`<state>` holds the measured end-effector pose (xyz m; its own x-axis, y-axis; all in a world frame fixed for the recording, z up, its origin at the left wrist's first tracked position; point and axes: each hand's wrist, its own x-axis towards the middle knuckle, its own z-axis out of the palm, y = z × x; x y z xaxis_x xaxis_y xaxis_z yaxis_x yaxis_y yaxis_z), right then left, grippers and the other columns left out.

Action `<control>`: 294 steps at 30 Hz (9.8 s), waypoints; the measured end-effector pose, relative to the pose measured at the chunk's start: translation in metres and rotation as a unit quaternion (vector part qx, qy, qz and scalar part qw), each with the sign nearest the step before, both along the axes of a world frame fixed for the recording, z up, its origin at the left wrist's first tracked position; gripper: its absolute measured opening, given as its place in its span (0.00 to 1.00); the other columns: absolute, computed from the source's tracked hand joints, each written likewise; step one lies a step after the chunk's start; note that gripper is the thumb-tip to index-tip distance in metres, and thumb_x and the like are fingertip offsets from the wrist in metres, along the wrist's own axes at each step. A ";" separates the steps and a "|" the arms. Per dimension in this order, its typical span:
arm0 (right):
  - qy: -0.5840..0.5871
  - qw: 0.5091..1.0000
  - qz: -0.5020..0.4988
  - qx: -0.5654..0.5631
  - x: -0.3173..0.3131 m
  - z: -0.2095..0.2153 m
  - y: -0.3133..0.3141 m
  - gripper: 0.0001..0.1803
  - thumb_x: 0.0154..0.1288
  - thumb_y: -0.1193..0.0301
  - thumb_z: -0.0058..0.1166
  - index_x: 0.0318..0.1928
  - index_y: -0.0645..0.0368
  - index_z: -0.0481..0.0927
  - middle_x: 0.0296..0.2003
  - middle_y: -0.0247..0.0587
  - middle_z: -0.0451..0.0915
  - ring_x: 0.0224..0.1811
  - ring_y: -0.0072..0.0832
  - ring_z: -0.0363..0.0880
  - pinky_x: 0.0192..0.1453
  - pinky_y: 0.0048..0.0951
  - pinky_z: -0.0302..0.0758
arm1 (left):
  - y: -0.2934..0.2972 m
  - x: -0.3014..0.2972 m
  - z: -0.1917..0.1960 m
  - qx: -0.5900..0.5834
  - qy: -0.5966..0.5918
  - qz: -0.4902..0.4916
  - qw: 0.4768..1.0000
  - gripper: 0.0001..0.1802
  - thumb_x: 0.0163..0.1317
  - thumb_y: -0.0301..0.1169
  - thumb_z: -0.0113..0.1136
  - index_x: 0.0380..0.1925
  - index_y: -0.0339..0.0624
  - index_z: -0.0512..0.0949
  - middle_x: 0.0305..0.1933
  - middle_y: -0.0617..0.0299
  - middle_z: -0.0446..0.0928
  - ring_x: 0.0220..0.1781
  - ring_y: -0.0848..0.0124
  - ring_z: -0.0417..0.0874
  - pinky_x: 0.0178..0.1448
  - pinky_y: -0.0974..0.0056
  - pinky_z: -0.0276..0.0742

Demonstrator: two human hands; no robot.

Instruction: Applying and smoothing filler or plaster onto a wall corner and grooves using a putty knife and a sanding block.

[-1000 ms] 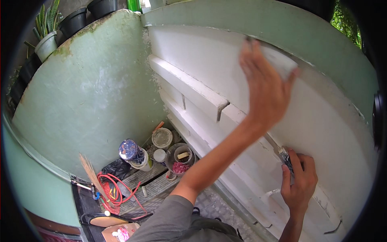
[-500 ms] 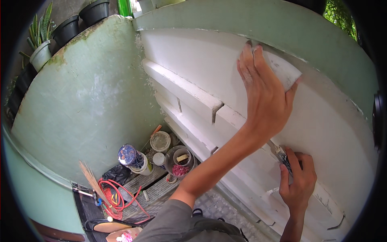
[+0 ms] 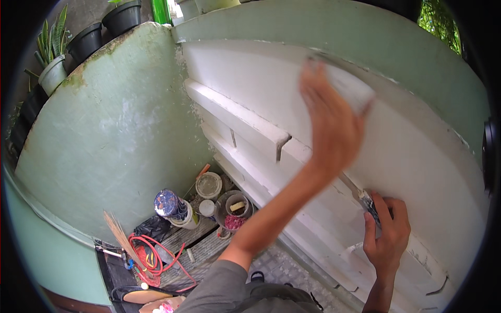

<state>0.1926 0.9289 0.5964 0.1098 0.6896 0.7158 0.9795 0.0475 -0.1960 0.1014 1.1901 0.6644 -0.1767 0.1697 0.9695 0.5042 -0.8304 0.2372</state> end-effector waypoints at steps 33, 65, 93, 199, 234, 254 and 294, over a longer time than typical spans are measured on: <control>0.019 1.000 -0.003 0.011 -0.002 0.000 0.000 0.22 0.60 0.74 0.65 0.57 0.63 0.86 0.39 0.46 0.80 0.37 0.41 0.78 0.41 0.40 0.76 | -0.076 0.013 0.010 -0.041 -0.010 -0.197 0.979 0.43 0.72 0.34 0.67 0.67 0.14 0.50 0.71 0.21 0.54 0.74 0.30 0.58 0.77 0.35 0.56; 0.021 1.000 -0.019 0.008 -0.004 -0.001 0.002 0.22 0.61 0.74 0.63 0.56 0.64 0.86 0.39 0.47 0.80 0.38 0.41 0.78 0.42 0.39 0.76 | -0.035 0.020 0.004 -0.016 -0.013 -0.032 0.999 0.49 0.73 0.49 0.66 0.64 0.10 0.54 0.64 0.21 0.60 0.69 0.30 0.64 0.78 0.36 0.54; 0.009 1.000 -0.015 0.015 -0.008 0.002 0.006 0.21 0.60 0.75 0.65 0.56 0.64 0.86 0.38 0.46 0.80 0.38 0.41 0.79 0.42 0.39 0.77 | -0.067 0.030 0.010 -0.001 -0.033 -0.129 0.991 0.48 0.71 0.48 0.70 0.64 0.17 0.53 0.65 0.25 0.57 0.71 0.38 0.61 0.78 0.41 0.54; 0.023 0.998 -0.021 0.047 -0.009 0.001 0.005 0.19 0.58 0.75 0.67 0.52 0.61 0.88 0.38 0.45 0.81 0.37 0.40 0.81 0.41 0.37 0.78 | 0.017 -0.121 -0.055 -0.156 -0.127 -0.156 0.967 0.45 0.64 0.38 0.78 0.70 0.33 0.59 0.60 0.45 0.67 0.61 0.57 0.71 0.69 0.51 0.68; -0.278 0.951 -0.116 -0.070 0.033 0.137 -0.076 0.46 0.55 0.85 0.54 0.77 0.43 0.74 0.37 0.45 0.75 0.30 0.37 0.76 0.32 0.40 0.72 | -0.168 0.024 -0.035 -0.010 0.118 -0.319 0.940 0.54 0.44 0.24 0.73 0.78 0.42 0.66 0.85 0.45 0.56 0.86 0.37 0.54 0.84 0.36 0.55; -0.229 0.966 -0.109 -0.043 0.029 0.147 -0.068 0.41 0.48 0.88 0.52 0.67 0.51 0.83 0.33 0.49 0.78 0.27 0.40 0.78 0.35 0.45 0.77 | -0.167 0.023 -0.016 -0.012 0.216 -0.289 0.933 0.62 0.44 0.21 0.72 0.82 0.32 0.51 0.86 0.35 0.48 0.87 0.35 0.50 0.84 0.35 0.52; -0.218 0.955 -0.182 -0.086 -0.014 0.156 -0.047 0.24 0.74 0.77 0.54 0.68 0.52 0.83 0.26 0.52 0.78 0.25 0.44 0.75 0.34 0.46 0.70 | -0.159 0.010 -0.015 -0.035 0.245 -0.282 0.927 0.57 0.45 0.16 0.65 0.81 0.28 0.53 0.85 0.31 0.48 0.86 0.35 0.53 0.85 0.39 0.54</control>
